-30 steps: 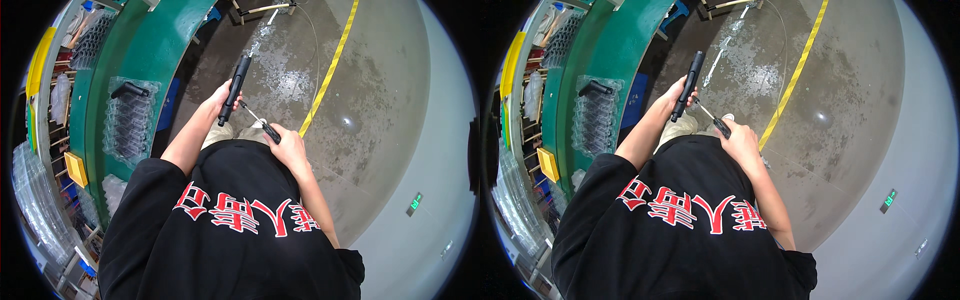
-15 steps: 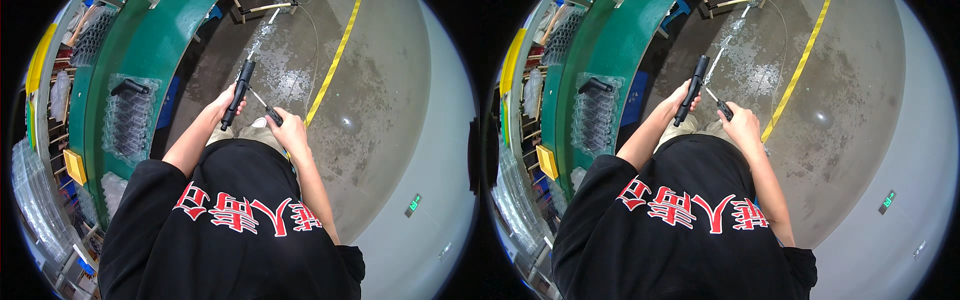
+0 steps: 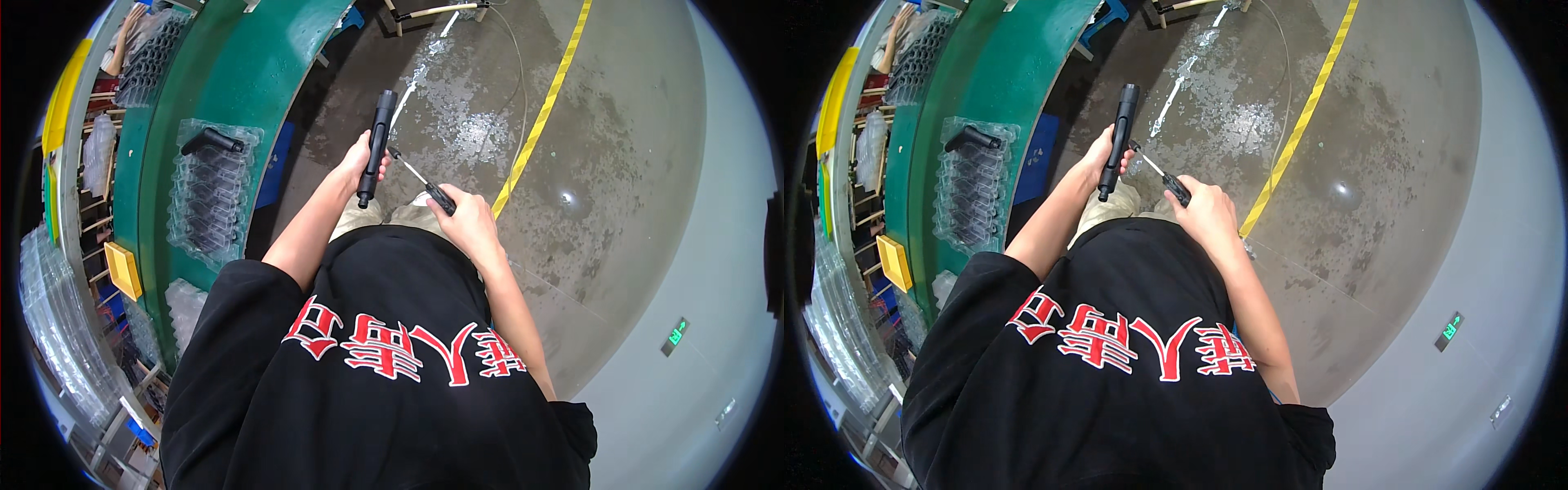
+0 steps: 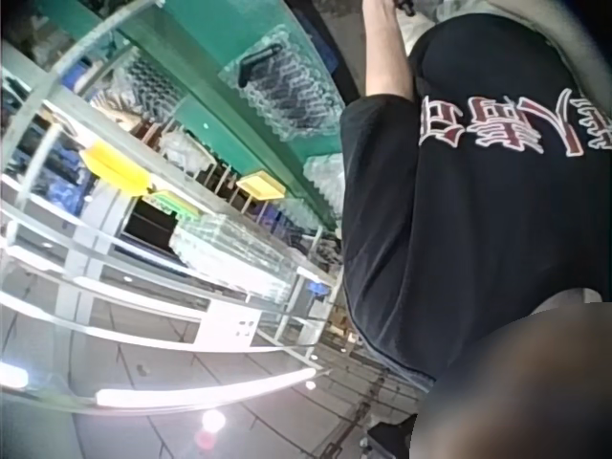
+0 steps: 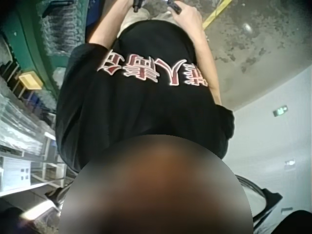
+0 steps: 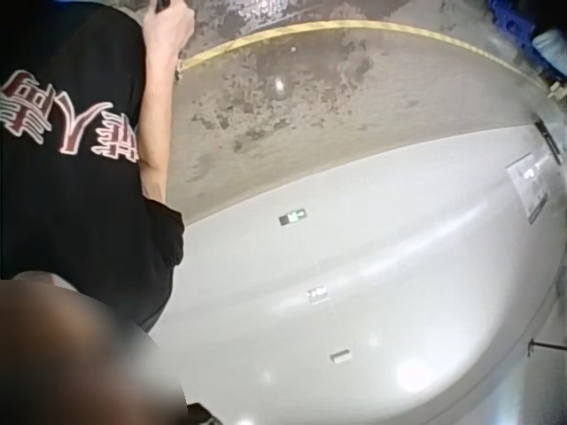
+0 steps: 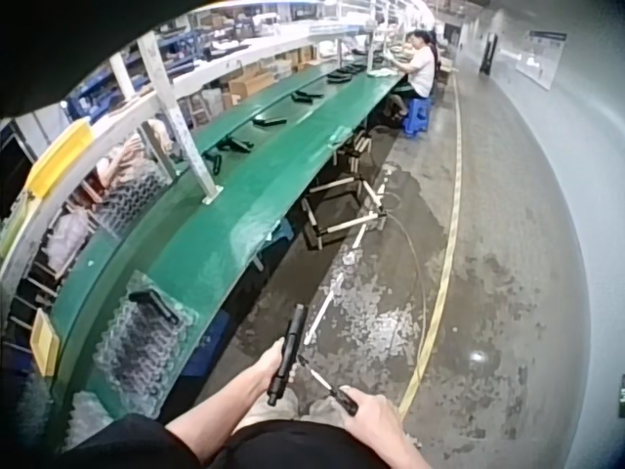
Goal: Clean metal brackets using a pneumatic air nozzle and organize them into bins on a production line.
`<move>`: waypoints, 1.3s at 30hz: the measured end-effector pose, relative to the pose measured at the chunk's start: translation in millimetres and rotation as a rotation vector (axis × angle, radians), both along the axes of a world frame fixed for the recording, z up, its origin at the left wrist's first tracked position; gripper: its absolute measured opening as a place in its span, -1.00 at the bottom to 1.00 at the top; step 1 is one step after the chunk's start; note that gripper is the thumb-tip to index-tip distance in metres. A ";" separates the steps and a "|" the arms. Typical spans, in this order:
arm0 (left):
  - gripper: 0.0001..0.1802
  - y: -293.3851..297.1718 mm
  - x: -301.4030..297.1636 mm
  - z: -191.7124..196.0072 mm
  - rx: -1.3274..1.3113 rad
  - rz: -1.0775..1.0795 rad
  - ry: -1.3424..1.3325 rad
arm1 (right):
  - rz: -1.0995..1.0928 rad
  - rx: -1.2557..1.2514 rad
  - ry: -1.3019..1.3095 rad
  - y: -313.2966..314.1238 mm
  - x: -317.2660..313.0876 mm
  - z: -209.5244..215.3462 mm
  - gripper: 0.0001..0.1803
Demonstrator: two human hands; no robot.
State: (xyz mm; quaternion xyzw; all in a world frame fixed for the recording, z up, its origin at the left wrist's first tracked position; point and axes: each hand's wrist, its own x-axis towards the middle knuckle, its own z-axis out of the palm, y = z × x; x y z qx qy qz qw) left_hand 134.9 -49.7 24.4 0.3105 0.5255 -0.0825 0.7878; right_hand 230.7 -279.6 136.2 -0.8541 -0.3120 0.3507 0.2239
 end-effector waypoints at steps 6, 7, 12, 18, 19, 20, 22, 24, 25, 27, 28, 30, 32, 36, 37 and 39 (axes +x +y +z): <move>-0.37 -2.2 0.3 -0.7 -0.075 -0.096 -0.086 | -0.027 0.005 -0.006 5.4 4.7 -4.0 -0.77; -0.39 -3.5 1.3 -0.1 -0.066 -0.104 -0.085 | -0.026 0.001 -0.007 6.1 5.6 -4.4 -0.77; -0.40 -6.7 4.6 1.6 -0.060 -0.128 -0.077 | -0.047 -0.009 -0.025 9.7 8.6 -5.9 -0.77; -0.39 -7.6 5.1 3.0 -0.058 -0.140 -0.087 | -0.054 -0.009 -0.039 10.9 11.9 -8.3 -0.79; -0.39 -7.2 4.8 2.4 -0.059 -0.139 -0.087 | -0.053 -0.010 -0.039 10.6 12.1 -8.2 -0.79; -0.39 -6.5 4.6 1.7 -0.057 -0.135 -0.085 | -0.046 -0.013 -0.029 10.0 11.9 -8.0 -0.79; -0.38 -5.0 4.1 0.4 -0.053 -0.128 -0.082 | -0.032 -0.018 -0.009 8.2 11.1 -7.3 -0.80; -0.38 -4.8 4.1 0.9 -0.052 -0.124 -0.081 | -0.025 -0.022 0.002 6.4 9.5 -6.4 -0.80; -0.38 -4.7 4.6 2.1 -0.033 -0.126 -0.067 | -0.016 -0.022 0.008 5.5 7.9 -5.8 -0.80; -0.38 -4.4 5.7 5.1 0.004 -0.131 -0.039 | 0.002 -0.021 0.020 3.7 4.8 -4.7 -0.81; -0.38 -4.6 6.1 5.7 0.023 -0.134 -0.024 | 0.011 -0.020 0.026 2.8 4.1 -4.4 -0.81; -0.37 -3.9 4.9 3.4 0.029 -0.139 -0.022 | 0.012 -0.015 0.030 2.2 3.7 -4.3 -0.81; -0.37 -3.4 3.7 0.7 0.041 -0.150 -0.016 | 0.012 -0.004 0.039 1.7 3.5 -4.3 -0.81; -0.37 -3.3 4.6 3.5 0.054 -0.169 -0.013 | 0.022 0.018 0.031 0.5 2.7 -3.0 -0.80; -0.36 -3.4 5.0 5.2 0.057 -0.175 -0.013 | 0.027 0.027 0.024 0.2 2.4 -2.4 -0.80; -0.36 -3.1 5.3 6.0 0.060 -0.181 -0.012 | 0.033 0.036 0.018 -0.3 2.0 -1.1 -0.80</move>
